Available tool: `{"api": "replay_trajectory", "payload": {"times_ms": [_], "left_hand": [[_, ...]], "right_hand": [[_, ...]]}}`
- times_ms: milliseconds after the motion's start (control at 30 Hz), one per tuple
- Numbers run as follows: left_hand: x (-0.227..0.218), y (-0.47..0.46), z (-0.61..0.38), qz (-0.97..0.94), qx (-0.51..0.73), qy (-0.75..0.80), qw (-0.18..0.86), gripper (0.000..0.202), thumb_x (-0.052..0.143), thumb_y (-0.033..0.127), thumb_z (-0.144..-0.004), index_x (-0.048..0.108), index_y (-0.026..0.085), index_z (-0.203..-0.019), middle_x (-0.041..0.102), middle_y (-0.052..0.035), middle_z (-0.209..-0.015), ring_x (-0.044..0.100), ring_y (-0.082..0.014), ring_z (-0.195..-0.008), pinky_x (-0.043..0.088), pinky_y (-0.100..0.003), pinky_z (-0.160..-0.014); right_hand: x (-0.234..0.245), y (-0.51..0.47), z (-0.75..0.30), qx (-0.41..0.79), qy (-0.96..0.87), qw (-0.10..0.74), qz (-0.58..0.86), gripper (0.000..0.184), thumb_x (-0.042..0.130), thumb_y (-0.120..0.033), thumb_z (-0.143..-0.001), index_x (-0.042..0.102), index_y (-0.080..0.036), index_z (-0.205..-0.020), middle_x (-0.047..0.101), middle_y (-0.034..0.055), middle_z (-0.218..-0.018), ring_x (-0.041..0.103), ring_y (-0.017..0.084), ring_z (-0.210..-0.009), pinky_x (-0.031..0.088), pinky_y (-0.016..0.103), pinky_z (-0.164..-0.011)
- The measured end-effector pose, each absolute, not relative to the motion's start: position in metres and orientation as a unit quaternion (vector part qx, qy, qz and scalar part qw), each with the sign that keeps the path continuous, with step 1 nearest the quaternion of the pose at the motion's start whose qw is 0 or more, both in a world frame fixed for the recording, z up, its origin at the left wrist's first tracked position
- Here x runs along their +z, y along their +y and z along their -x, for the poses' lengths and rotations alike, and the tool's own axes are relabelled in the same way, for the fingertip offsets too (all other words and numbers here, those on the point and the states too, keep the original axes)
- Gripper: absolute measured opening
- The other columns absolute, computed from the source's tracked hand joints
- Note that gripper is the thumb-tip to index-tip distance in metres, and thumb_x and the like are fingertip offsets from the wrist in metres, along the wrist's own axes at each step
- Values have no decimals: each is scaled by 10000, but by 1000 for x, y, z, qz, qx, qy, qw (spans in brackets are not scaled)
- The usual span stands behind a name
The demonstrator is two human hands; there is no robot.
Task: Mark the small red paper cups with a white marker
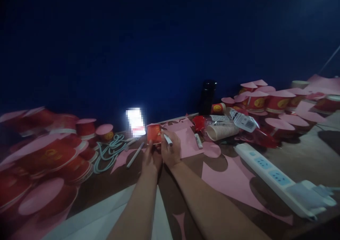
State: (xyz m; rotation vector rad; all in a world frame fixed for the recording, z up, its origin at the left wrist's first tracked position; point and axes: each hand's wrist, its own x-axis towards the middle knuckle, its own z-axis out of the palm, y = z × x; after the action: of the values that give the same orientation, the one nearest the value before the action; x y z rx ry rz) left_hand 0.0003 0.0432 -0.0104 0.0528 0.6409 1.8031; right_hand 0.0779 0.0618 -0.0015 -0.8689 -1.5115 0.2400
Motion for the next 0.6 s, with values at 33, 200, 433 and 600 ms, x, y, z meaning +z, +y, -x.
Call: {"api": "replay_trajectory", "payload": {"times_ms": [33,200,433,600], "left_hand": [[-10,43,0,-15,772,267,577,83,597,205,-812,599,132,-772,564,3,-611,517,-57,-502,453,-168,-514],[-5,39,-1,-6,791,233,566,84,555,194,-846,598,139,-799,603,-5,-662,539,-62,-535,460,-163,-521],[2,33,-2,-21,800,218,558,96,516,169,-868,590,136,-818,624,-16,-690,560,-67,-554,478,-157,-514],[-1,34,0,-38,792,216,570,106,508,175,-873,598,139,-831,631,-15,-687,556,-63,-537,485,-158,-520]], "right_hand": [[-2,62,-79,106,-657,639,386,213,468,-263,-904,615,-209,-1050,660,71,-985,595,185,-947,481,363,-856],[-4,60,-80,110,-632,646,414,229,438,-275,-915,634,-202,-1007,657,77,-940,592,192,-924,474,369,-848],[-7,61,-79,81,-615,658,427,235,421,-278,-911,609,-178,-1010,657,86,-968,588,196,-930,465,365,-831],[-8,61,-77,91,-611,659,429,234,427,-278,-912,609,-184,-1025,654,85,-985,590,186,-940,461,353,-846]]}}
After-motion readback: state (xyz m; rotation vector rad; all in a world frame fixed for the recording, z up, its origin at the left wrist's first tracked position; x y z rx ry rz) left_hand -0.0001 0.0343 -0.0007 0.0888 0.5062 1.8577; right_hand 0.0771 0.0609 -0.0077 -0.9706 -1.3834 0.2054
